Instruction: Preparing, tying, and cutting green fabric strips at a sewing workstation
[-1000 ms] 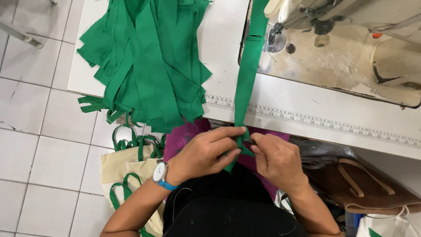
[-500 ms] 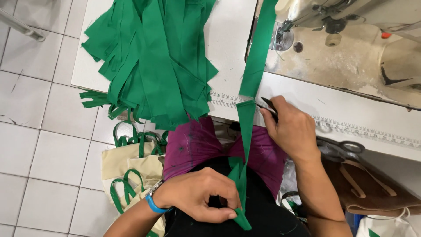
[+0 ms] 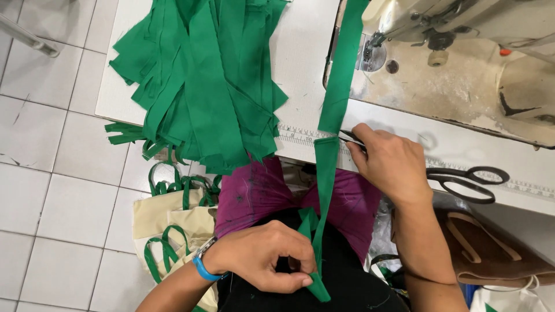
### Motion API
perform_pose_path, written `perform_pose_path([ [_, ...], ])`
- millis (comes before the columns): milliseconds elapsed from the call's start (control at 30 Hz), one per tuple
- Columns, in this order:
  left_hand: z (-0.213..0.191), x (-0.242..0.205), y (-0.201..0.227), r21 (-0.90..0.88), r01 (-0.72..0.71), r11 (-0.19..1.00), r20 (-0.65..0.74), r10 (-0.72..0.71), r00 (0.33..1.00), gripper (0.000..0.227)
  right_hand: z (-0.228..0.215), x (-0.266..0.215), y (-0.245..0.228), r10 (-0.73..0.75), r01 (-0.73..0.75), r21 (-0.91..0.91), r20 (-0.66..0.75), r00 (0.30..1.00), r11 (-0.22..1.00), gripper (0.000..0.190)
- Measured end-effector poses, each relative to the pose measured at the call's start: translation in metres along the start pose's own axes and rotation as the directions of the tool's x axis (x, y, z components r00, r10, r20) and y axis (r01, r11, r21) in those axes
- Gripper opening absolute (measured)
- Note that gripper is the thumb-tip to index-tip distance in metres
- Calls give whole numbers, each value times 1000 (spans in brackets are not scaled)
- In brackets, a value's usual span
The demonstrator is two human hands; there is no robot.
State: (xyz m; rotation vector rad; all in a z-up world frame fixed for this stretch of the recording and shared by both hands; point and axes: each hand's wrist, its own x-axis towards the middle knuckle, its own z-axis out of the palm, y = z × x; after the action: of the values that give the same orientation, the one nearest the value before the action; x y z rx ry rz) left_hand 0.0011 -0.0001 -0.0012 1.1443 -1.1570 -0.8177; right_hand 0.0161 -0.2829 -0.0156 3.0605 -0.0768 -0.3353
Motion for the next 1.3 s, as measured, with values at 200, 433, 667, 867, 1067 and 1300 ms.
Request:
perform_pose_path([
  [200, 0, 1, 0, 1, 17, 1000, 9, -17, 1000, 14, 12, 12, -5, -69, 80, 106, -99, 993, 991, 26],
  [433, -21, 4, 2, 190, 30, 981, -179, 4, 984, 15, 11, 4, -6, -163, 266, 103, -569, 806, 958, 10],
  [667, -28, 41, -3, 590, 29, 807, -459, 305, 835, 8, -16, -33, -16, -253, 458, 170, -643, 723, 873, 14],
  [867, -13, 63, -25, 727, -48, 685, -420, 498, 758, 7, -7, -53, -9, -235, 496, 184, -708, 665, 848, 22],
  [1067, -12, 69, -26, 758, -70, 648, -455, 604, 654, 7, -4, -52, -14, -222, 531, 156, -785, 578, 833, 26],
  [1300, -8, 57, -33, 878, 37, 477, -373, 635, 676, 10, 29, -58, -12, -206, 525, 190, -770, 604, 830, 36],
])
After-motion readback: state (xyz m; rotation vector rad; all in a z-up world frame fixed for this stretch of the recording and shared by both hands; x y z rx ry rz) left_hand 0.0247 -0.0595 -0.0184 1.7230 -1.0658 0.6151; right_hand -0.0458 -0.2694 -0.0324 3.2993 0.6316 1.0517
